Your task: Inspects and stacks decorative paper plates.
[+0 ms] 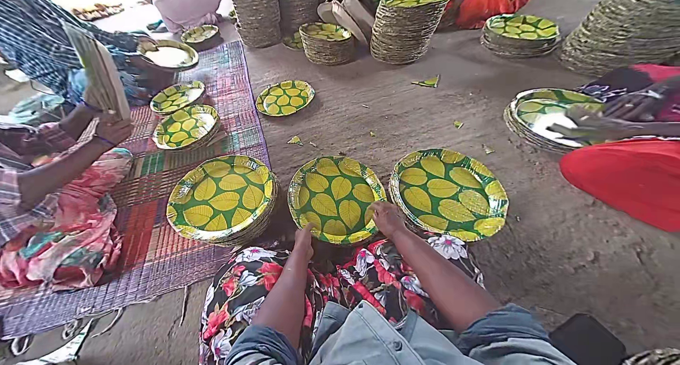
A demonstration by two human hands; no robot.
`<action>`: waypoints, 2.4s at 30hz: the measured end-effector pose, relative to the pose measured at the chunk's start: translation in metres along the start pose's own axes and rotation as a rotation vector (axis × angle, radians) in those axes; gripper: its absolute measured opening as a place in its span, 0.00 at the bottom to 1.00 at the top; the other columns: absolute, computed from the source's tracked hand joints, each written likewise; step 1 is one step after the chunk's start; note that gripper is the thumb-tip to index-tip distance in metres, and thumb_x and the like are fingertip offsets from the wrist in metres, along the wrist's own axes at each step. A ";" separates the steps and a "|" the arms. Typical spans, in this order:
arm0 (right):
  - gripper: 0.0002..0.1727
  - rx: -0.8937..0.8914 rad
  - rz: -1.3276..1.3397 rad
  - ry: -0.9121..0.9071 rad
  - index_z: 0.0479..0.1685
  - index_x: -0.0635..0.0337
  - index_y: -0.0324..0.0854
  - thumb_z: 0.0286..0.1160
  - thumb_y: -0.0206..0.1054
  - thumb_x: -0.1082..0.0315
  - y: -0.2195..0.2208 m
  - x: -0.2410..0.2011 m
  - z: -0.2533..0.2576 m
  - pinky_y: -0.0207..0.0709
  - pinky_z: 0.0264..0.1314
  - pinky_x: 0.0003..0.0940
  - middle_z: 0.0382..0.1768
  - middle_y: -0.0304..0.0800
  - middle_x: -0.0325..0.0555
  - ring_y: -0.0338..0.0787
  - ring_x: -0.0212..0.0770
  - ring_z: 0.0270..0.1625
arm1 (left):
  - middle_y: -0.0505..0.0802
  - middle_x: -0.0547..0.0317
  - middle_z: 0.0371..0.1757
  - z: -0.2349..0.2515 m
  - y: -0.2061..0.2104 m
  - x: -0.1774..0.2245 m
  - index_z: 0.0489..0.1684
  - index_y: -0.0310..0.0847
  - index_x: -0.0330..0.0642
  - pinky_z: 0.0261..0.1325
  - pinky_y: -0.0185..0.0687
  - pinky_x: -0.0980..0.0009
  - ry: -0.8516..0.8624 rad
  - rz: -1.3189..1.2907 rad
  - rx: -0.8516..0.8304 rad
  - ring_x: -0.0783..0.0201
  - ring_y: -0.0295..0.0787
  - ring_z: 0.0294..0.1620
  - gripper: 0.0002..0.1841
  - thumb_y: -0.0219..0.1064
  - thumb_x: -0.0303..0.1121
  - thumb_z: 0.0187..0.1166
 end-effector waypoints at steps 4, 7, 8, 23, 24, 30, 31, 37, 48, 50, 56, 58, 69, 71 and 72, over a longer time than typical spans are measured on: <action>0.22 0.330 0.172 0.110 0.74 0.64 0.81 0.88 0.50 0.72 -0.043 0.024 -0.006 0.64 0.85 0.56 0.75 0.82 0.62 0.77 0.60 0.82 | 0.74 0.31 0.80 -0.029 0.001 0.037 0.86 0.58 0.29 0.78 0.71 0.46 0.184 -0.152 0.043 0.43 0.74 0.78 0.28 0.57 0.30 0.89; 0.22 0.454 0.265 0.185 0.74 0.64 0.81 0.89 0.51 0.70 -0.061 0.043 -0.010 0.66 0.85 0.53 0.75 0.82 0.62 0.78 0.59 0.81 | 0.78 0.33 0.75 -0.050 -0.023 0.065 0.86 0.57 0.31 0.70 0.79 0.50 0.281 -0.326 0.170 0.48 0.80 0.70 0.26 0.55 0.32 0.91; 0.22 0.459 0.296 0.227 0.75 0.63 0.80 0.89 0.52 0.70 -0.063 0.050 -0.013 0.65 0.86 0.52 0.76 0.82 0.61 0.77 0.58 0.82 | 0.78 0.35 0.75 -0.054 -0.034 0.073 0.86 0.57 0.33 0.69 0.79 0.50 0.296 -0.386 0.203 0.48 0.80 0.69 0.27 0.54 0.34 0.91; 0.24 0.136 0.187 0.549 0.75 0.75 0.75 0.78 0.62 0.79 -0.035 0.077 0.003 0.62 0.84 0.65 0.87 0.62 0.68 0.65 0.66 0.88 | 0.87 0.33 0.58 -0.013 0.029 0.050 0.77 0.65 0.25 0.52 0.84 0.58 0.292 0.339 -0.273 0.52 0.89 0.47 0.22 0.46 0.34 0.96; 0.25 0.147 0.190 0.540 0.77 0.75 0.73 0.79 0.61 0.80 -0.037 0.076 0.004 0.62 0.84 0.65 0.87 0.62 0.69 0.65 0.66 0.88 | 0.87 0.32 0.59 -0.011 0.031 0.046 0.78 0.65 0.25 0.52 0.83 0.57 0.284 0.394 -0.282 0.51 0.88 0.47 0.21 0.46 0.33 0.96; 0.24 0.436 0.173 0.436 0.77 0.65 0.78 0.88 0.62 0.62 -0.066 0.081 -0.001 0.62 0.81 0.67 0.77 0.78 0.66 0.73 0.66 0.82 | 0.89 0.34 0.58 -0.004 0.033 0.036 0.70 0.74 0.26 0.56 0.83 0.54 0.346 0.612 -0.295 0.49 0.89 0.50 0.19 0.49 0.33 0.95; 0.23 0.499 0.150 0.367 0.75 0.66 0.79 0.90 0.59 0.62 -0.075 0.071 -0.004 0.64 0.79 0.66 0.75 0.79 0.67 0.75 0.66 0.81 | 0.89 0.33 0.61 -0.006 0.032 0.042 0.70 0.75 0.26 0.63 0.82 0.52 0.426 0.690 -0.250 0.46 0.89 0.57 0.18 0.53 0.32 0.94; 0.17 0.137 0.008 -0.452 0.65 0.69 0.84 0.88 0.58 0.70 -0.003 -0.049 -0.007 0.72 0.77 0.66 0.71 0.84 0.66 0.81 0.66 0.77 | 0.61 0.23 0.90 -0.063 0.061 0.085 0.86 0.66 0.29 0.89 0.36 0.26 1.274 1.279 0.082 0.25 0.50 0.92 0.48 0.83 0.38 0.59; 0.25 0.121 0.058 0.460 0.75 0.78 0.73 0.82 0.64 0.72 -0.028 0.071 0.000 0.59 0.84 0.71 0.81 0.70 0.73 0.66 0.70 0.87 | 0.82 0.52 0.82 -0.037 0.067 0.003 0.76 0.82 0.48 0.86 0.61 0.39 0.586 1.678 -0.491 0.47 0.73 0.85 0.20 0.54 0.36 0.90; 0.21 0.048 0.031 0.538 0.70 0.76 0.78 0.82 0.63 0.73 -0.023 0.079 0.000 0.63 0.81 0.70 0.80 0.71 0.71 0.68 0.68 0.86 | 0.81 0.52 0.83 -0.039 0.067 0.005 0.78 0.81 0.47 0.87 0.59 0.39 0.571 1.681 -0.485 0.47 0.72 0.86 0.21 0.53 0.35 0.91; 0.22 0.295 0.133 0.483 0.78 0.65 0.76 0.89 0.56 0.70 -0.053 0.078 -0.006 0.60 0.85 0.66 0.78 0.76 0.67 0.71 0.65 0.85 | 0.76 0.55 0.87 -0.033 0.064 0.002 0.83 0.76 0.49 0.89 0.55 0.41 0.543 1.670 -0.488 0.50 0.67 0.89 0.23 0.52 0.34 0.90; 0.20 0.507 0.116 0.324 0.73 0.67 0.80 0.91 0.55 0.66 -0.076 0.062 -0.009 0.64 0.82 0.66 0.74 0.80 0.69 0.75 0.66 0.82 | 0.73 0.47 0.89 -0.030 0.062 0.009 0.89 0.68 0.46 0.90 0.54 0.40 0.615 1.574 -0.403 0.47 0.63 0.91 0.27 0.58 0.36 0.89; 0.24 -0.154 -0.128 -0.215 0.74 0.64 0.80 0.78 0.62 0.77 0.034 -0.022 0.008 0.49 0.90 0.68 0.78 0.79 0.63 0.71 0.64 0.85 | 0.52 0.50 0.98 -0.024 0.068 -0.006 0.95 0.55 0.52 0.92 0.30 0.31 0.649 1.711 -0.432 0.45 0.37 0.99 0.36 0.59 0.51 0.88; 0.25 0.000 -0.059 0.021 0.81 0.69 0.72 0.84 0.57 0.75 -0.001 0.007 0.011 0.46 0.91 0.70 0.82 0.71 0.68 0.64 0.66 0.89 | 0.55 0.53 0.97 -0.019 0.073 -0.011 0.94 0.58 0.53 0.93 0.33 0.33 0.630 1.686 -0.435 0.48 0.40 0.99 0.33 0.55 0.52 0.90; 0.27 0.068 -0.036 0.148 0.85 0.70 0.67 0.88 0.56 0.70 -0.013 0.024 0.014 0.46 0.91 0.71 0.85 0.67 0.69 0.62 0.66 0.91 | 0.56 0.55 0.97 -0.016 0.074 -0.008 0.94 0.59 0.54 0.93 0.36 0.35 0.629 1.669 -0.433 0.49 0.41 0.98 0.32 0.54 0.52 0.90</action>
Point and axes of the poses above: each hand's wrist, its own z-axis towards the middle knuckle, its own y-axis out of the palm, x = y × z, the point moved 10 cm from there along z, towards the middle knuckle
